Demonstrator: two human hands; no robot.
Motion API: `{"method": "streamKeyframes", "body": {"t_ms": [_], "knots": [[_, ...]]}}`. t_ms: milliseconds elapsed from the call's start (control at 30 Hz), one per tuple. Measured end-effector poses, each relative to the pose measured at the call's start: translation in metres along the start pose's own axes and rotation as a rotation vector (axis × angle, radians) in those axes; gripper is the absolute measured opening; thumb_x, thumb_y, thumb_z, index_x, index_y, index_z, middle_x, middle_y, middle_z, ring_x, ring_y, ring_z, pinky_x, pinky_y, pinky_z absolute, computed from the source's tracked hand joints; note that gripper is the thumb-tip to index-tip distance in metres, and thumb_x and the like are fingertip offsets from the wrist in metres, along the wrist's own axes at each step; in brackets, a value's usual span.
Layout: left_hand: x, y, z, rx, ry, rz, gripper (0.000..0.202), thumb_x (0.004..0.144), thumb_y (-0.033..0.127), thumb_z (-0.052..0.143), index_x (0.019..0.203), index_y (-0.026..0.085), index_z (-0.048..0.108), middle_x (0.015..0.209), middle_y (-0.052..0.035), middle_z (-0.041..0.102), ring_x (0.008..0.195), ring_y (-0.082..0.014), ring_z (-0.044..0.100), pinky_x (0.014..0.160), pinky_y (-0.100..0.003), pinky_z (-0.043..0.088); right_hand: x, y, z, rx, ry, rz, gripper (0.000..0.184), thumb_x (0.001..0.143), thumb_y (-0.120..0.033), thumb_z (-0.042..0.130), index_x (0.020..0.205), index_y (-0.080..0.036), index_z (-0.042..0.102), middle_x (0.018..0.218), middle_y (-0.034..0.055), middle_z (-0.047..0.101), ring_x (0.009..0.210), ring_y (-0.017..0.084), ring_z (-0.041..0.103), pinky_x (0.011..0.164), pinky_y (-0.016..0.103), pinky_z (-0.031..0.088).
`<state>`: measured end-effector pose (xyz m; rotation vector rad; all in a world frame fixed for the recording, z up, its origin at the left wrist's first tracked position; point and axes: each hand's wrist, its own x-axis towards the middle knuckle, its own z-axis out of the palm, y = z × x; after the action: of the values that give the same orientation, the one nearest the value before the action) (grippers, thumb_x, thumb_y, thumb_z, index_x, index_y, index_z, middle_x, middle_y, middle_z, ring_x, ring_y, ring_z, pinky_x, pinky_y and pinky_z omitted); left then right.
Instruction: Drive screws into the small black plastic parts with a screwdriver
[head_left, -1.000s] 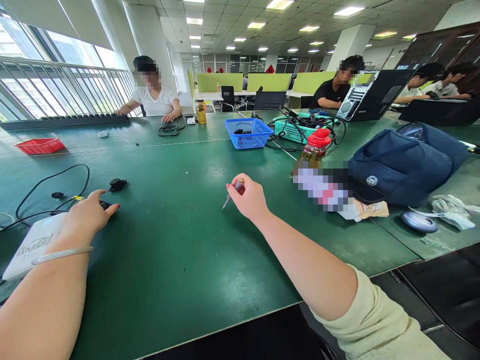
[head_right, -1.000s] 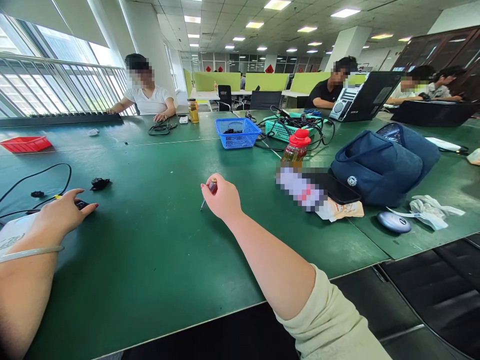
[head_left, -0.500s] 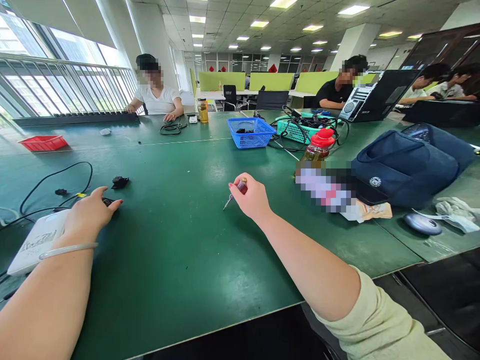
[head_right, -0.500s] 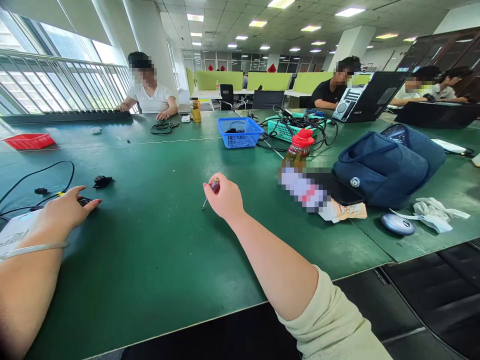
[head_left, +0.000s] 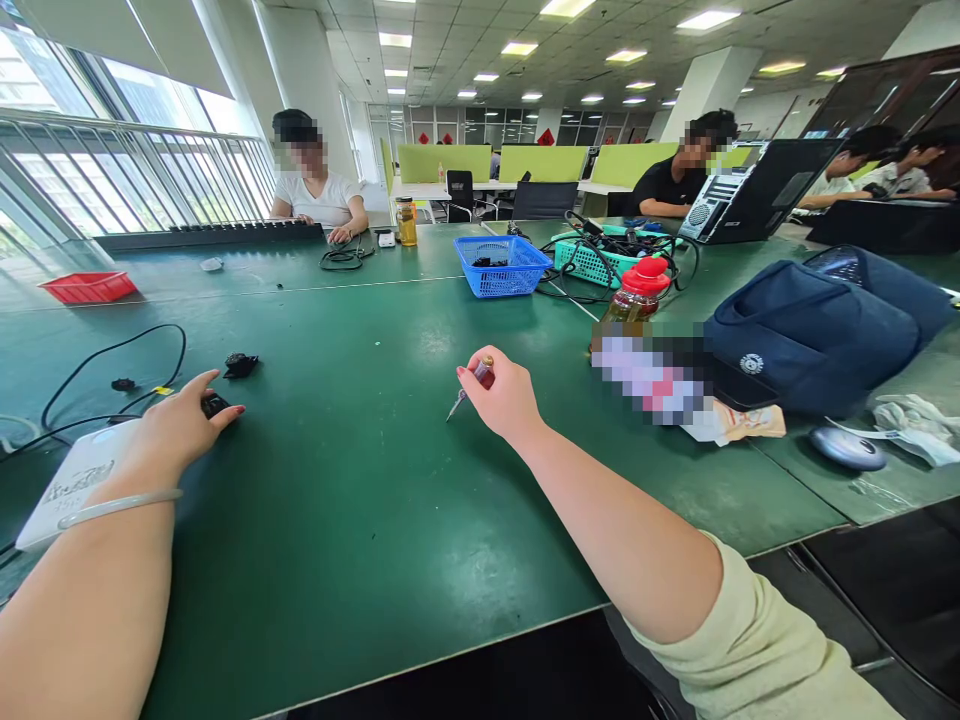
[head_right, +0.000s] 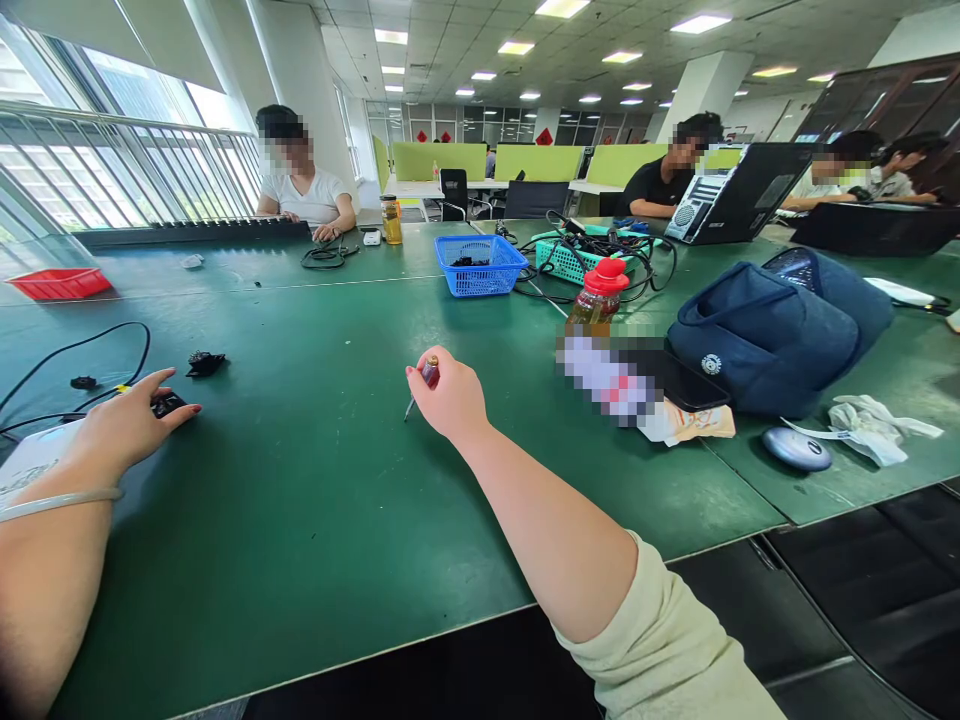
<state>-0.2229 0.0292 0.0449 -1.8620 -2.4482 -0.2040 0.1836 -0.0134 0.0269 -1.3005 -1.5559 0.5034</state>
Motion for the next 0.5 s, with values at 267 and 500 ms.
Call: {"method": "streamKeyframes", "body": {"t_ms": [267, 500], "knots": [[0.0013, -0.0077, 0.0031, -0.049, 0.033, -0.023, 0.086, 0.089, 0.058, 0.05, 0.158, 0.021, 0.016, 0.14, -0.016, 0.058, 0.124, -0.0413, 0.055, 0.098, -0.053, 0.046, -0.0006, -0.0008, -0.0002, 0.0, 0.001, -0.004, 0.019, 0.086, -0.039, 0.056, 0.076, -0.024, 0.049, 0.062, -0.0032, 0.057, 0.056, 0.013, 0.051, 0.057, 0.028, 0.04], [0.0025, -0.0102, 0.0055, -0.092, 0.03, 0.003, 0.081, 0.09, 0.054, 0.048, 0.158, 0.021, 0.019, 0.141, -0.0145, 0.058, 0.123, -0.0407, 0.057, 0.101, -0.052, 0.045, -0.0005, -0.0008, -0.0006, 0.004, 0.01, 0.003, 0.02, 0.086, -0.04, 0.057, 0.075, -0.024, 0.049, 0.061, -0.0034, 0.057, 0.055, 0.013, 0.051, 0.058, 0.028, 0.041]]}}
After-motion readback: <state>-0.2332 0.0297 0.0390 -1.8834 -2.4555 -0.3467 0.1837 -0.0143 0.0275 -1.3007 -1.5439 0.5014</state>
